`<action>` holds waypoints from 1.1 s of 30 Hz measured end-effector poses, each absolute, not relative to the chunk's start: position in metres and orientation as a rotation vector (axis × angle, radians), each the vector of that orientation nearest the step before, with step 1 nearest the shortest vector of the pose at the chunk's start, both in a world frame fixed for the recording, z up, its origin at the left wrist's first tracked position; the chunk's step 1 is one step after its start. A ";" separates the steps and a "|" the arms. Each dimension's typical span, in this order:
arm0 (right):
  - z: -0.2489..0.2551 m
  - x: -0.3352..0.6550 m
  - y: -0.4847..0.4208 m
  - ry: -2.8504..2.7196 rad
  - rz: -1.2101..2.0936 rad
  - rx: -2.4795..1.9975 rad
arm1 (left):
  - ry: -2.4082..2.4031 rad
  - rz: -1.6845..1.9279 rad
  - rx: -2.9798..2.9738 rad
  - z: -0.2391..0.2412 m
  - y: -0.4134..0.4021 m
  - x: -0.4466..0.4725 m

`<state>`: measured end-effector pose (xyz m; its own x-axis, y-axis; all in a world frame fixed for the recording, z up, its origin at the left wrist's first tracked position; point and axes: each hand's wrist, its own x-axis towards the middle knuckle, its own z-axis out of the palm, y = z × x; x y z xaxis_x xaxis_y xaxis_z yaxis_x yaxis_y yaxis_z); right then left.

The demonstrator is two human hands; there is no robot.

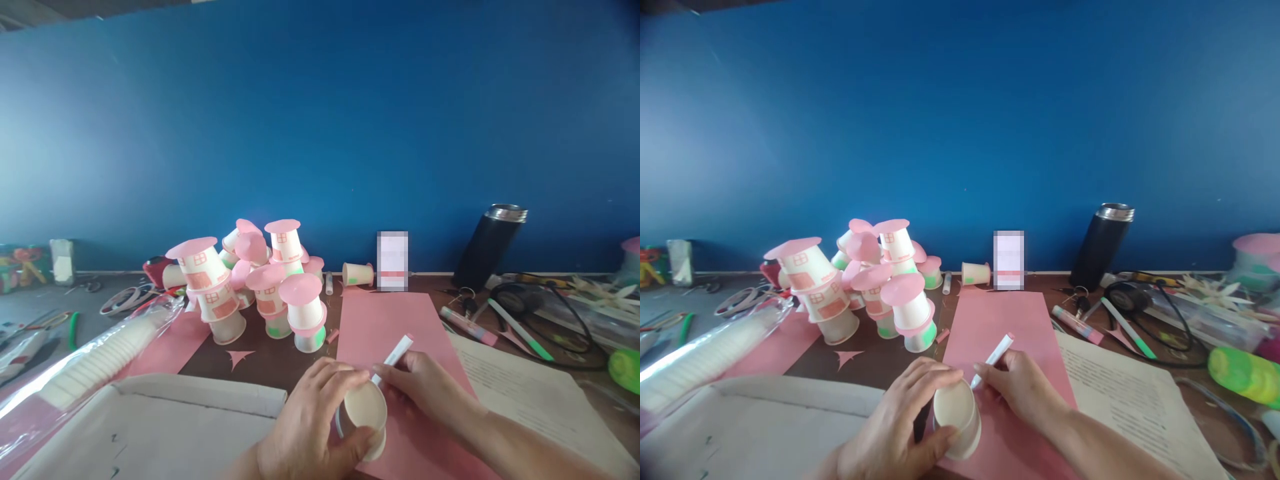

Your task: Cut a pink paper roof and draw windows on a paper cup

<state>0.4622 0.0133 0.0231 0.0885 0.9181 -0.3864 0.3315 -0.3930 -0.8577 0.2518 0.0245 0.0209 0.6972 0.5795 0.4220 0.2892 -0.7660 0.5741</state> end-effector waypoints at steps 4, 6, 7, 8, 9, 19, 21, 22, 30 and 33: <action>0.023 0.461 0.011 -1.217 1.324 -1.802 | 0.662 0.837 2.424 0.021 0.025 0.252; 0.023 0.460 0.010 -1.212 1.323 -1.809 | 0.653 0.859 2.421 0.022 0.025 0.252; 0.024 0.460 0.009 -1.206 1.322 -1.816 | 0.647 0.872 2.422 0.022 0.025 0.252; 0.024 0.460 0.009 -1.200 1.319 -1.823 | 0.643 0.880 2.422 0.022 0.025 0.252; 0.023 0.460 0.009 -1.194 1.317 -1.828 | 0.642 0.885 2.421 0.022 0.026 0.252; 0.013 0.463 0.009 -1.175 1.332 -1.826 | 0.629 0.916 2.423 0.020 0.026 0.253; 0.014 0.463 0.010 -1.176 1.341 -1.821 | 0.629 0.918 2.419 0.021 0.026 0.253; 0.015 0.463 0.010 -1.174 1.342 -1.821 | 0.631 0.917 2.417 0.022 0.026 0.253; 0.018 0.460 0.011 -1.145 1.354 -1.825 | 0.649 0.922 2.435 0.023 0.025 0.254; 0.017 0.461 0.011 -1.145 1.368 -1.820 | 0.654 0.933 2.421 0.024 0.025 0.254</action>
